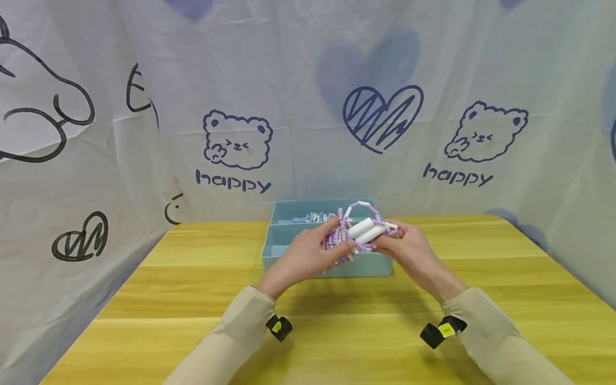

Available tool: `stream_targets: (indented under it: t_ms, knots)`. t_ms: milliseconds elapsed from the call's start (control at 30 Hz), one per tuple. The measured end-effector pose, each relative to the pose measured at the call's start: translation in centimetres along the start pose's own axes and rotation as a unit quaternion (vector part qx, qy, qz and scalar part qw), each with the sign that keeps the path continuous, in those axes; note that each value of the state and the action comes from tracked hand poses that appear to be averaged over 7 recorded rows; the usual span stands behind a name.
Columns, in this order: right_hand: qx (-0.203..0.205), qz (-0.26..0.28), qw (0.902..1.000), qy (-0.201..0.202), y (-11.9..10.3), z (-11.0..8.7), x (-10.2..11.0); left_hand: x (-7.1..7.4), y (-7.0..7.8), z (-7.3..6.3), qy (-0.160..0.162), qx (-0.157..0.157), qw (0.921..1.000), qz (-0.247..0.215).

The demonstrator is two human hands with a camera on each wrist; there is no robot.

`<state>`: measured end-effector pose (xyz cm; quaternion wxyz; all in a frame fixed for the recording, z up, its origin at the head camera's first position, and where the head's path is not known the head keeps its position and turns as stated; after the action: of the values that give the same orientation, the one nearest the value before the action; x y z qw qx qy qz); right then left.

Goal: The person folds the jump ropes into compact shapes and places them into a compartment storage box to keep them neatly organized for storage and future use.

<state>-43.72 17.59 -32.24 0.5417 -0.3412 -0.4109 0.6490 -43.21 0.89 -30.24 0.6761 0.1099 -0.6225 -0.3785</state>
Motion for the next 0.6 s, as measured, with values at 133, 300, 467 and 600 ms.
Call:
stream_targets:
  t_ms: [133,300,467,600]
  knots:
    - [0.003,-0.039,0.9989,-0.025,0.2,0.1,0.3,-0.5,-0.3,0.1,-0.018,0.004,0.9997,-0.012]
    - [0.005,-0.087,0.9948,-0.052,0.5,0.0,0.5,-1.5,-0.5,0.0,-0.038,0.003,0.9992,-0.006]
    - [0.034,-0.085,0.9940,-0.060,0.4,0.0,0.2,-1.9,-0.6,0.1,-0.041,-0.005,0.9991,0.000]
    - [0.031,-0.084,0.9952,-0.040,0.5,0.1,0.3,-1.6,-0.7,0.2,-0.030,0.003,0.9995,0.000]
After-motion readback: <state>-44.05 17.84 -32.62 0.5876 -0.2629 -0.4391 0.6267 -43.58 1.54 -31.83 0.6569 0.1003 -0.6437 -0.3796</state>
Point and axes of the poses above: each hand's wrist, its own z-axis towards the middle knuckle, its own x-axis out of the back of the hand, y = z × x, the point moved 10 cm from there along z, towards the middle knuckle, and after that the axes turned 12 degrees about x, right-handed, at the moved point
